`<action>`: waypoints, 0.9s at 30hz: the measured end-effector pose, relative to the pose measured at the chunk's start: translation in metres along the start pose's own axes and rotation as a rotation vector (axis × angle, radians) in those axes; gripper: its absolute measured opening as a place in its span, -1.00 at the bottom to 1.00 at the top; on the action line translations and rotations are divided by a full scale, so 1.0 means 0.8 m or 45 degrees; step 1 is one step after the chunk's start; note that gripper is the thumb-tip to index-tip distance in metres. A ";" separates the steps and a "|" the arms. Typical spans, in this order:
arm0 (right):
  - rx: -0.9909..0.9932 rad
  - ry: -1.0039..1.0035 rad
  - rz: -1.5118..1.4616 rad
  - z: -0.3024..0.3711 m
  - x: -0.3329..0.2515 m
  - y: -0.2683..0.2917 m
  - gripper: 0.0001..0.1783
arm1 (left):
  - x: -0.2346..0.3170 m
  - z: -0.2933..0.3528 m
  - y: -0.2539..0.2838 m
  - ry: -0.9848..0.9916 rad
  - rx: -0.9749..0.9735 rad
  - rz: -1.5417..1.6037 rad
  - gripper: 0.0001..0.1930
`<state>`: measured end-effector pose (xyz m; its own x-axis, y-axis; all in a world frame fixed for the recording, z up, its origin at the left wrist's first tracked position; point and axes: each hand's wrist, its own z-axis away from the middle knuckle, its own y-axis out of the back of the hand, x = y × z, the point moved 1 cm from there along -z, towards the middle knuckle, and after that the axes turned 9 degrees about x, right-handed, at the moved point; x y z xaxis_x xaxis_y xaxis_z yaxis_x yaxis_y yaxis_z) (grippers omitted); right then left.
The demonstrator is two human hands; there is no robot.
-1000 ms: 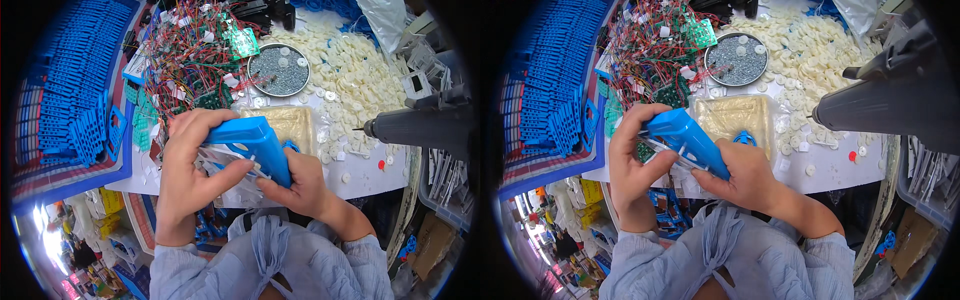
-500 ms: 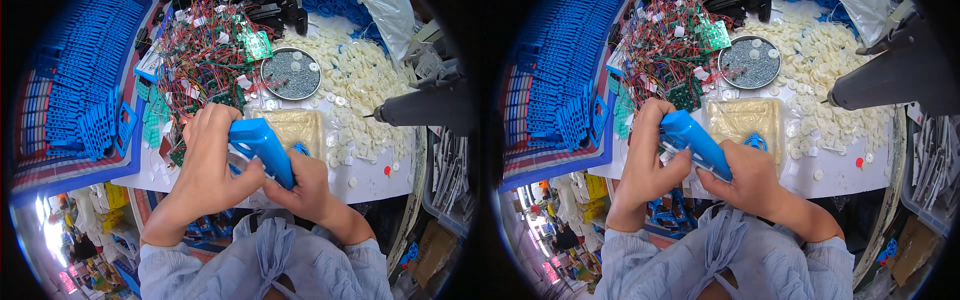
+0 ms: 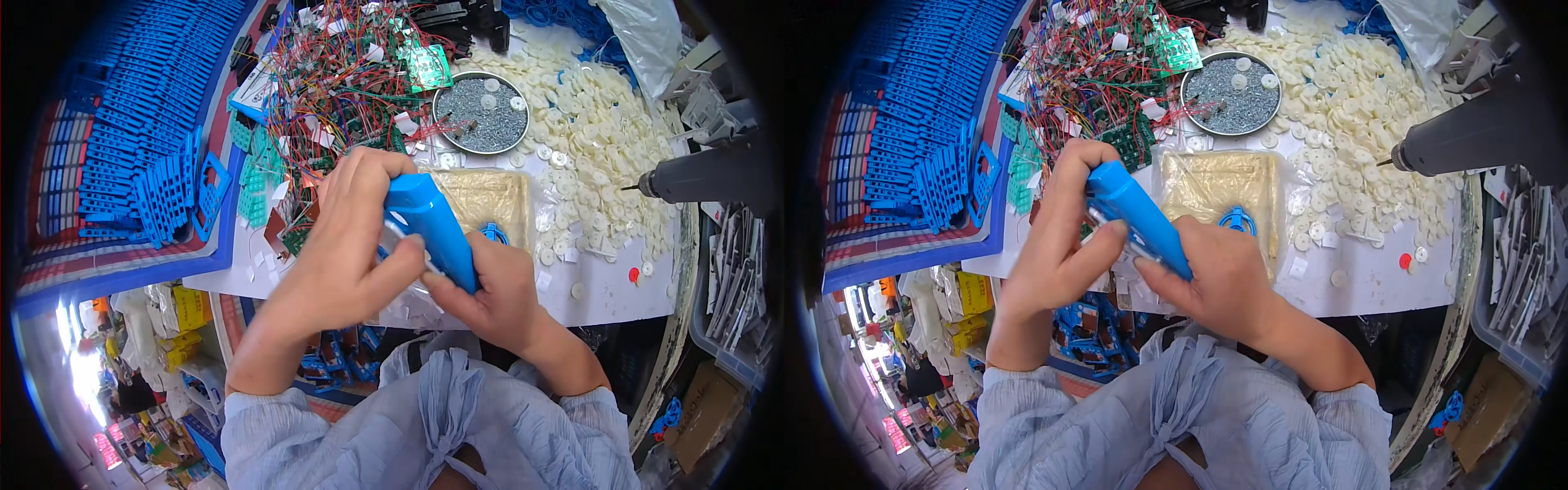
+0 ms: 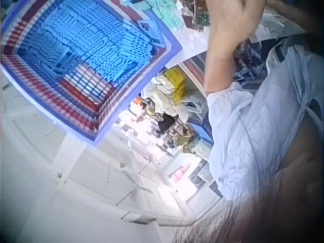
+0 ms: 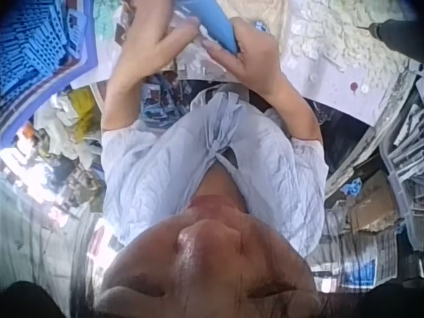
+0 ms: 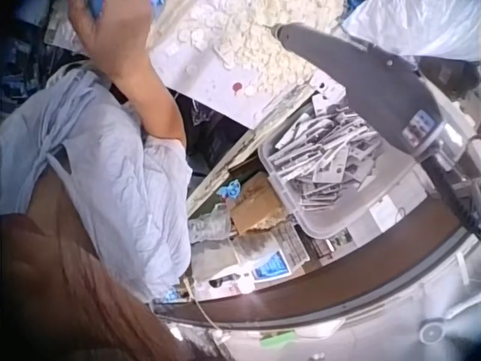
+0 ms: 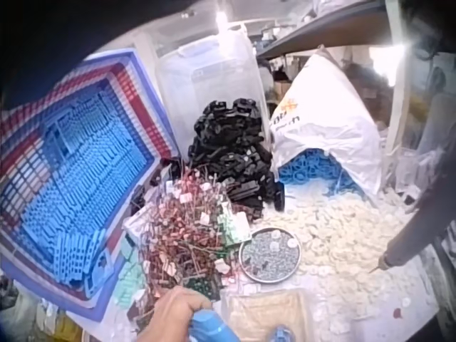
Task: Assembling the internal components and outer shells of handheld electronic toy devices.
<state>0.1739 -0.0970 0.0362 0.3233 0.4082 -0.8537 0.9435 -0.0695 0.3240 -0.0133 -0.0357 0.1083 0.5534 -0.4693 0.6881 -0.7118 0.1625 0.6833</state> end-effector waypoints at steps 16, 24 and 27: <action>-0.100 0.475 0.305 -0.042 0.029 0.093 -0.74 | -0.053 -0.011 0.014 0.356 0.097 0.690 -0.33; -0.491 0.160 0.423 0.025 0.111 0.096 -0.49 | -0.074 0.070 -0.097 0.151 0.072 0.148 -0.60; -0.643 0.125 0.391 0.025 0.111 0.105 -0.30 | -0.072 0.066 -0.096 -0.052 0.092 -0.008 -0.62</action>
<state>0.2833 -0.0848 -0.0205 0.5445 0.5220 -0.6565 0.6489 0.2339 0.7241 -0.0137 -0.0670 0.0034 0.5411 -0.5056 0.6720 -0.7383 0.0970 0.6674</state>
